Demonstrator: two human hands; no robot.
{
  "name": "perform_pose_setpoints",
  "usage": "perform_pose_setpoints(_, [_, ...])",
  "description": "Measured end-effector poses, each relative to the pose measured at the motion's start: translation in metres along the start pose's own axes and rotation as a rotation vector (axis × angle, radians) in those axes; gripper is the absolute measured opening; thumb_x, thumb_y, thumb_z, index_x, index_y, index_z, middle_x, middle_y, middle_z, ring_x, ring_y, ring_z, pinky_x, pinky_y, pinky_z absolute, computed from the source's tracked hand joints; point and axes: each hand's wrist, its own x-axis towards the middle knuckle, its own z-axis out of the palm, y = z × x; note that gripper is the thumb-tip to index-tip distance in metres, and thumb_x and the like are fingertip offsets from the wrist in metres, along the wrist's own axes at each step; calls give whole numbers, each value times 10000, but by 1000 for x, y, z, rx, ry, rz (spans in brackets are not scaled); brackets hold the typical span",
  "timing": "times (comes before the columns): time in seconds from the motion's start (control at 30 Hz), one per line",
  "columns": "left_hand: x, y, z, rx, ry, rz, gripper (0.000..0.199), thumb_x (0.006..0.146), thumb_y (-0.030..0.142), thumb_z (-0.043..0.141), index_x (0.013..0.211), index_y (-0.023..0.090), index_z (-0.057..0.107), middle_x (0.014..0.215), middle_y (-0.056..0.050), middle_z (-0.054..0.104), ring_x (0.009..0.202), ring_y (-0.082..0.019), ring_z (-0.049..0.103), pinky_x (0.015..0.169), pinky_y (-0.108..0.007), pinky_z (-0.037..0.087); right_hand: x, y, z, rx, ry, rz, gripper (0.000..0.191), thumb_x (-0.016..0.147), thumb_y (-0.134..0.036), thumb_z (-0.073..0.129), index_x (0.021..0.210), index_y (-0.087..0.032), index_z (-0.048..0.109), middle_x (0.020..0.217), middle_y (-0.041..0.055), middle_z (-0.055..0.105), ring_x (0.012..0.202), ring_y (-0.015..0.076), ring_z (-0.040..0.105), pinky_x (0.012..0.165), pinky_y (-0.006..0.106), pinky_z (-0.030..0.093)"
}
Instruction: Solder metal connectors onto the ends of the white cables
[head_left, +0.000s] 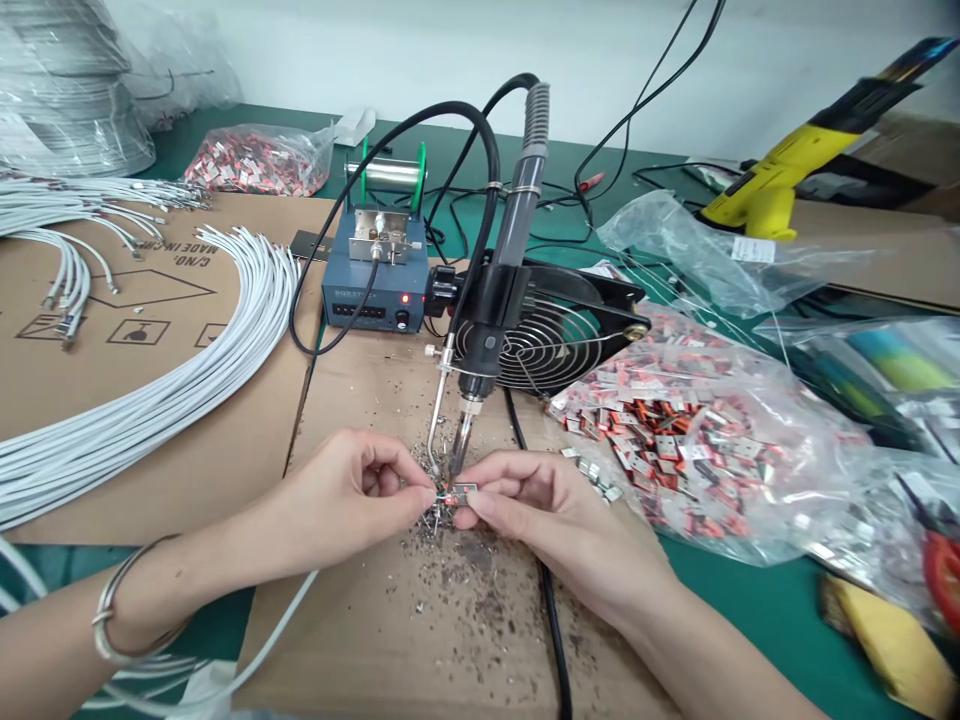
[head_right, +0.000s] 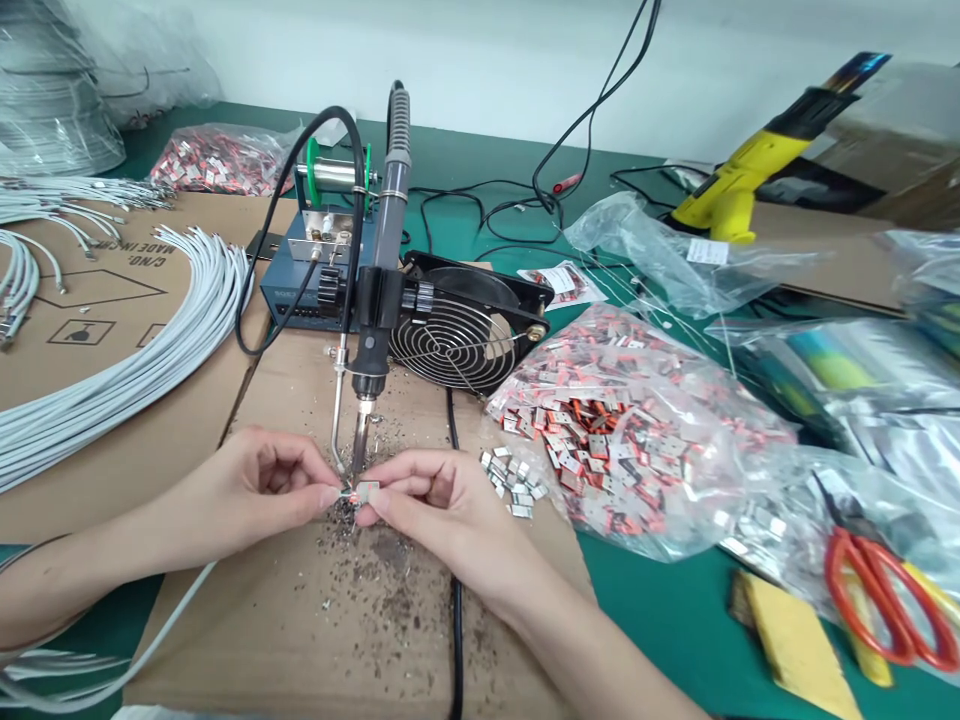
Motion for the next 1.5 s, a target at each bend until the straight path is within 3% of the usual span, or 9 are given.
perform_pose_setpoints(0.27, [2,0,-1,-24,-5,-15,259,677,400,579,736,151,621,548,42,465,478,24,359,426,-63,254,0,2,-3,42,-31,-3,125,728,-212,668,830,-141,650,712,42,669,656,40,624,605,64,452])
perform_pose_setpoints(0.57, [3,1,1,50,-5,-71,223,685,366,554,750,161,614,541,51,454,459,26,336,409,-67,227,0,-4,4,-48,71,45,110,702,-192,675,766,-119,624,687,37,662,643,47,622,588,82,455])
perform_pose_setpoints(0.87, [4,-12,-1,138,41,20,290,722,457,518,774,194,629,581,45,476,520,22,361,467,-77,255,1,-2,2,-99,38,-16,99,717,-189,664,785,-130,620,699,25,664,654,42,620,593,84,458])
perform_pose_setpoints(1.5, [1,-5,1,35,16,69,279,704,403,566,766,137,622,534,51,423,479,33,329,438,-68,238,-2,0,-1,-200,31,-20,136,739,-219,649,814,-112,613,734,49,660,686,66,627,629,124,476])
